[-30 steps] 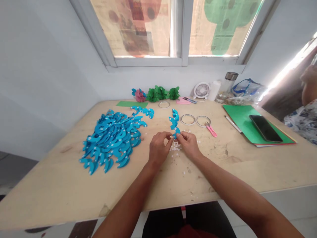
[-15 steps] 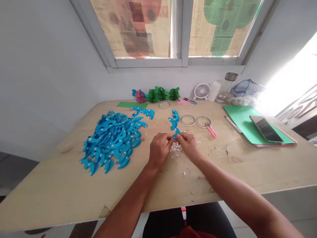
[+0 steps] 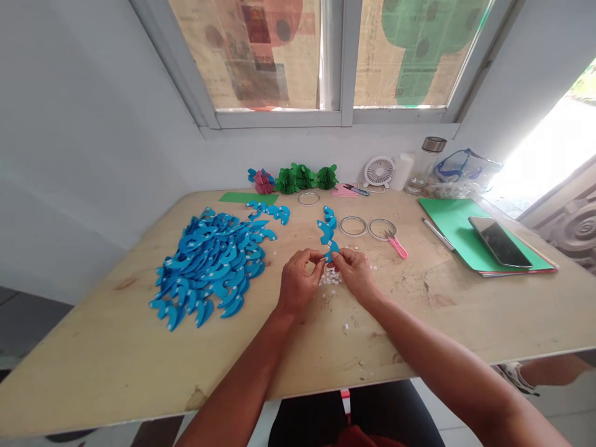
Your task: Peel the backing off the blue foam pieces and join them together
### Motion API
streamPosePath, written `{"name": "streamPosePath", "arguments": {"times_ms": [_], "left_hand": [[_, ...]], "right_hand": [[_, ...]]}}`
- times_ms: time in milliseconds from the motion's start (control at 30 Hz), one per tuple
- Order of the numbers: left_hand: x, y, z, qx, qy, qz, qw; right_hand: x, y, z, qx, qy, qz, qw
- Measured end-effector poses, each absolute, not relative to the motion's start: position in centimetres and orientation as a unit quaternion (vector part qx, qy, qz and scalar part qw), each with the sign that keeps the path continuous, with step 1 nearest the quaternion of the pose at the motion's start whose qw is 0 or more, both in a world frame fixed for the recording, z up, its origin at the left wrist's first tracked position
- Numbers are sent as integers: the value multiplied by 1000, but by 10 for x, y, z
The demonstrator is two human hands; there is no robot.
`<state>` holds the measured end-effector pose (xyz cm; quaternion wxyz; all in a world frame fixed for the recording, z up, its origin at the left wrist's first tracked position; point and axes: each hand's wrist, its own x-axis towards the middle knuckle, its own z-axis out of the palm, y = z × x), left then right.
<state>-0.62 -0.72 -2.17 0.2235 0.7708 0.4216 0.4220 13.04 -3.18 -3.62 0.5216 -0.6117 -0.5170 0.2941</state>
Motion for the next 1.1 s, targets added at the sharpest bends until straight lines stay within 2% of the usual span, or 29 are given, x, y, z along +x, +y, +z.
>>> {"name": "streamPosePath", "arguments": {"times_ms": [833, 1100], "left_hand": [[-5, -9, -20, 819, 405, 374, 159], [-5, -9, -20, 798, 413, 395, 192]], "right_hand": [[130, -31, -36, -611, -507, 305, 526], [130, -31, -36, -609, -507, 308, 527]]}}
